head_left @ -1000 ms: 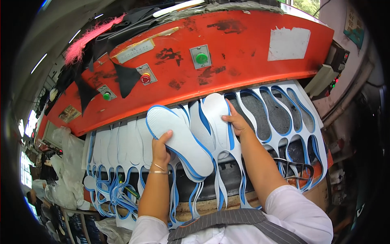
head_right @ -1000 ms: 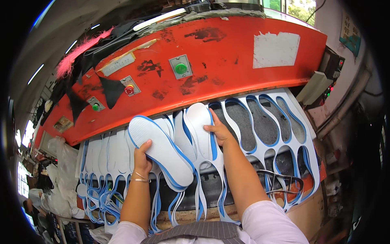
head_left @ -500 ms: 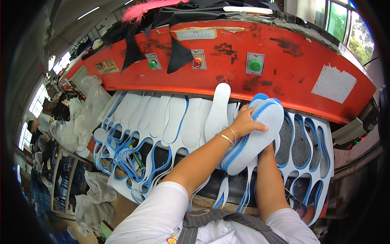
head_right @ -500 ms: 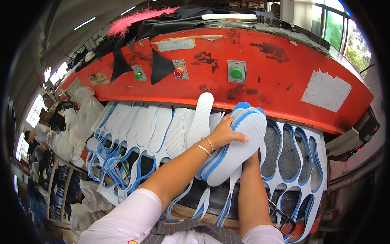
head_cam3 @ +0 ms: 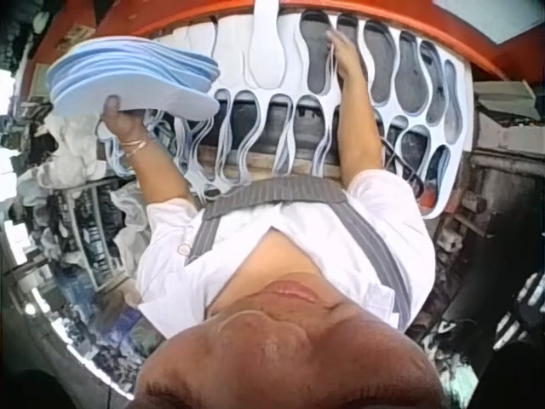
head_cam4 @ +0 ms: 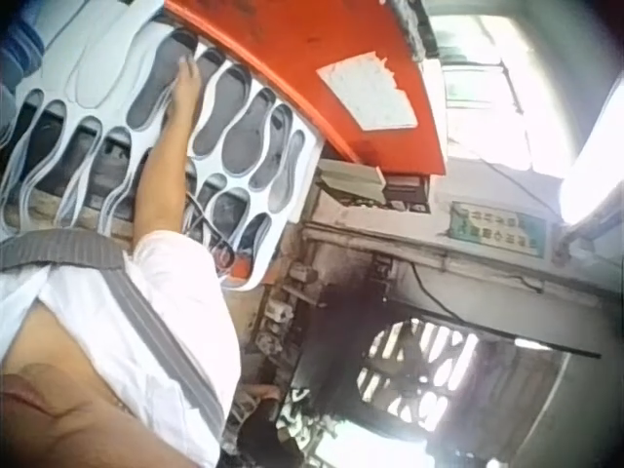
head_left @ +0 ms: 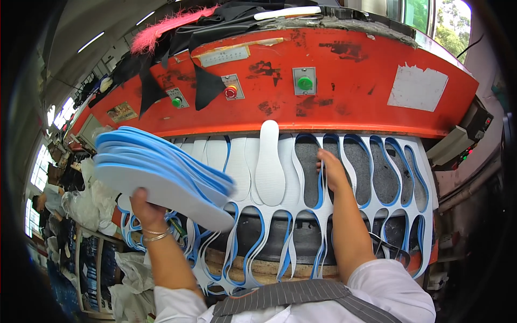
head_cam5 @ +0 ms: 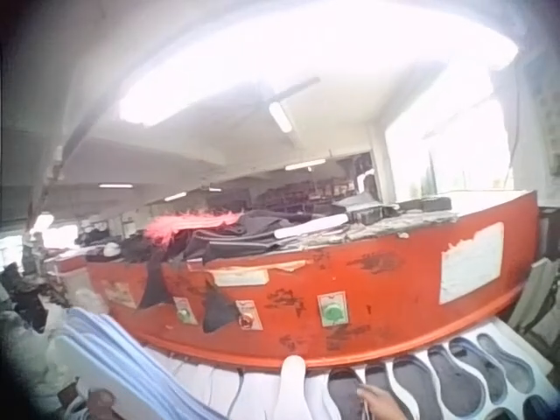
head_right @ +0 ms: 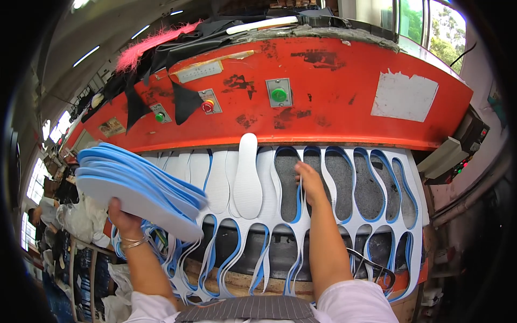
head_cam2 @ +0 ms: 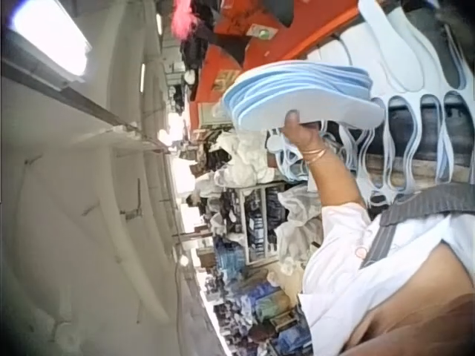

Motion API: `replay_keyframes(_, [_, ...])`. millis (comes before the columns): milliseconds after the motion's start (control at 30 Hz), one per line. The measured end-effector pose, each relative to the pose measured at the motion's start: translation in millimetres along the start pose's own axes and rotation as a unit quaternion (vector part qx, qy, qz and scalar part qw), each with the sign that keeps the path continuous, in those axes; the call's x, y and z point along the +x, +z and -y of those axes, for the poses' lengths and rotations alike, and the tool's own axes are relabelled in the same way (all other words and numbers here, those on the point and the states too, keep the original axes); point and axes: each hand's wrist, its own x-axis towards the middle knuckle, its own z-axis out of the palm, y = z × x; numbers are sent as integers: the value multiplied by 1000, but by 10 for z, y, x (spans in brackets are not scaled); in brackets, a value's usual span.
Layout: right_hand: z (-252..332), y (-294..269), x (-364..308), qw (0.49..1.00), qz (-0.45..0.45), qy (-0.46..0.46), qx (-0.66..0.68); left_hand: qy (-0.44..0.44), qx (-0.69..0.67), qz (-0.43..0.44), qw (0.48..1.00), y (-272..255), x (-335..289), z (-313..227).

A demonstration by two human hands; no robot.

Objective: Operating a hydraulic press machine with a cutting die to stamp out shoe soles from a sheet of material and then packing them.

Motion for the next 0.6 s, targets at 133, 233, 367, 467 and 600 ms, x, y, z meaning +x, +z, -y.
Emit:
replay_keyframes(133, [497,457,-299,917,-163,-237,-276,31,642,190,742,32,14,154])
replay_keyframes(233, [457,747,-380,964,-24,52,-261,-66,717,413,558,-77,56,661])
replay_keyframes(367, [461,839,-383,966,71,215,-126,-109,707,560,418,-168,128,1019])
replay_keyframes(467, [119,724,-268,969,108,212,66,-28,677,640,361,310,214,1317])
replay_keyframes(600, [219,827,-455,909,160,241,299,108,598,734,302,530,333,1661])
